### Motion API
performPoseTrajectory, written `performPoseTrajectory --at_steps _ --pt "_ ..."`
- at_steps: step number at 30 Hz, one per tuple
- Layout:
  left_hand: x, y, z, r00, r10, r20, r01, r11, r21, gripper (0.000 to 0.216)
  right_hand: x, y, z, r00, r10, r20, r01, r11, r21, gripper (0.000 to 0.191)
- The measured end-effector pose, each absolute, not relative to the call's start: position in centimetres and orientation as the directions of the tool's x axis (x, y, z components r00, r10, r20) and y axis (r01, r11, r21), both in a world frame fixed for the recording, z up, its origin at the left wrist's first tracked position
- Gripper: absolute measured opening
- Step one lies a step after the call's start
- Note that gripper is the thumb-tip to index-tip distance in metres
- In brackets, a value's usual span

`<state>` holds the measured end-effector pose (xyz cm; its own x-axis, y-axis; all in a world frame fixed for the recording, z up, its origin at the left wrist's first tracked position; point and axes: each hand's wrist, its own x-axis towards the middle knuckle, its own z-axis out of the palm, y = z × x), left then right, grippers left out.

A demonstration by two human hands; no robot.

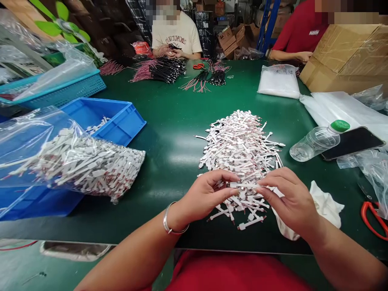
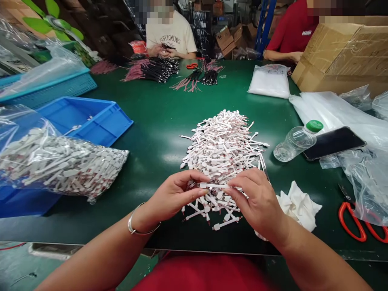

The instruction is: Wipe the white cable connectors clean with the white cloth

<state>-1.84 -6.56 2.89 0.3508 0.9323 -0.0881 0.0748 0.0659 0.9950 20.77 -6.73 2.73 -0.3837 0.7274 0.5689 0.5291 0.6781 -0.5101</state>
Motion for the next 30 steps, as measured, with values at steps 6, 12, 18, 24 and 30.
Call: performPoseTrajectory --at_steps 6,12,18,24,30 --pt "-1.7 -6.6 3.1 0.298 0.950 -0.096 0.038 0.088 0.995 0.020 20.7 -6.7 2.9 -0.395 0.721 0.569 0.522 0.686 -0.507 0.009" --pt "-1.6 -6.5 3.3 0.295 0.947 -0.131 0.019 0.131 0.991 0.019 20.5 -6.8 3.0 -0.441 0.750 0.493 0.500 0.662 -0.559 0.008" --pt "-1.2 -6.6 2.9 0.224 0.950 -0.217 -0.020 0.227 0.974 0.027 19.6 -7.0 3.3 -0.495 0.797 0.345 0.441 0.573 -0.691 0.019" --pt "-0.8 -6.3 2.0 0.098 0.960 -0.263 -0.163 0.276 0.947 0.025 18.5 -7.7 1.9 -0.567 0.772 0.288 0.432 0.576 -0.693 0.019" --pt "-1.6 -4.9 2.9 0.094 0.923 -0.373 -0.555 0.360 0.750 0.029 17.9 -8.2 0.4 -0.618 0.760 0.203 0.664 0.642 -0.383 0.023"
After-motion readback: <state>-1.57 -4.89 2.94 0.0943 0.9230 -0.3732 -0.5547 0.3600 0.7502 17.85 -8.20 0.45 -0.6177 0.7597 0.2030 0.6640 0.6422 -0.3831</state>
